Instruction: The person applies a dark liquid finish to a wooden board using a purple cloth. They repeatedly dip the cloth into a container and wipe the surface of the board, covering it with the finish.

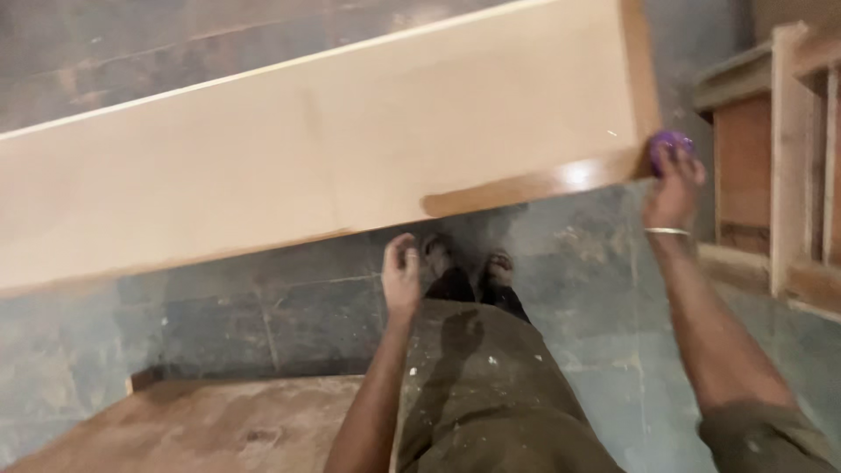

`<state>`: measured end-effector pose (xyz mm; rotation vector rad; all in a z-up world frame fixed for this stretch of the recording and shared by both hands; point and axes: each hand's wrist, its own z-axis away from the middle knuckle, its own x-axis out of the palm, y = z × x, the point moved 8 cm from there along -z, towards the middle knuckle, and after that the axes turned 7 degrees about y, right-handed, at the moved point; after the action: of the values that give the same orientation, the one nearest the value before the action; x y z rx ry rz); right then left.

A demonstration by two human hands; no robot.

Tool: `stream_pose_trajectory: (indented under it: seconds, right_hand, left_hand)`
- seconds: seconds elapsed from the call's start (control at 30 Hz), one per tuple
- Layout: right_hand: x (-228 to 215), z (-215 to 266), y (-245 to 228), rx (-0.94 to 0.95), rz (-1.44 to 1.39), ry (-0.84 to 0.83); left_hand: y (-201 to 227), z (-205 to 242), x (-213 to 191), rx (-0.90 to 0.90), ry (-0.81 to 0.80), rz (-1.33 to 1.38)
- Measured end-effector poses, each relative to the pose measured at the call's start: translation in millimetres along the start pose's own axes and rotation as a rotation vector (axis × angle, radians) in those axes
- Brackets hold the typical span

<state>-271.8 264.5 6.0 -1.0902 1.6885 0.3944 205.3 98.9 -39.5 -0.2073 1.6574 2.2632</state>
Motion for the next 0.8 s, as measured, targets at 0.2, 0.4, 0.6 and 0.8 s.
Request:
stream_pose_trajectory:
  seconds: [0.2,0.4,0.6,0.8]
  right_hand:
    - [76.6,60.3,-133.3,0.681,-0.530,-0.377]
    - [83.2,119.1,-501.2,-0.573,-0.323,-0.170]
    - [127.3,174.0,-745.1,-0.653,-0.306,-0.364]
    - [157.1,215.4,-926.6,-0.795,-0.346,-0.371]
  left_hand:
    - [2.1,-13.2,-80.1,-0.024,0.047,-0.046]
    - [-29.9,-47.7,-227.6,-0.080,0.137,0.047]
    - [-94.0,-68.0,-391.2,-0.125,0.282,0.142]
    - [-143.8,-54.5,-541.8,-0.203,0.476,0.212]
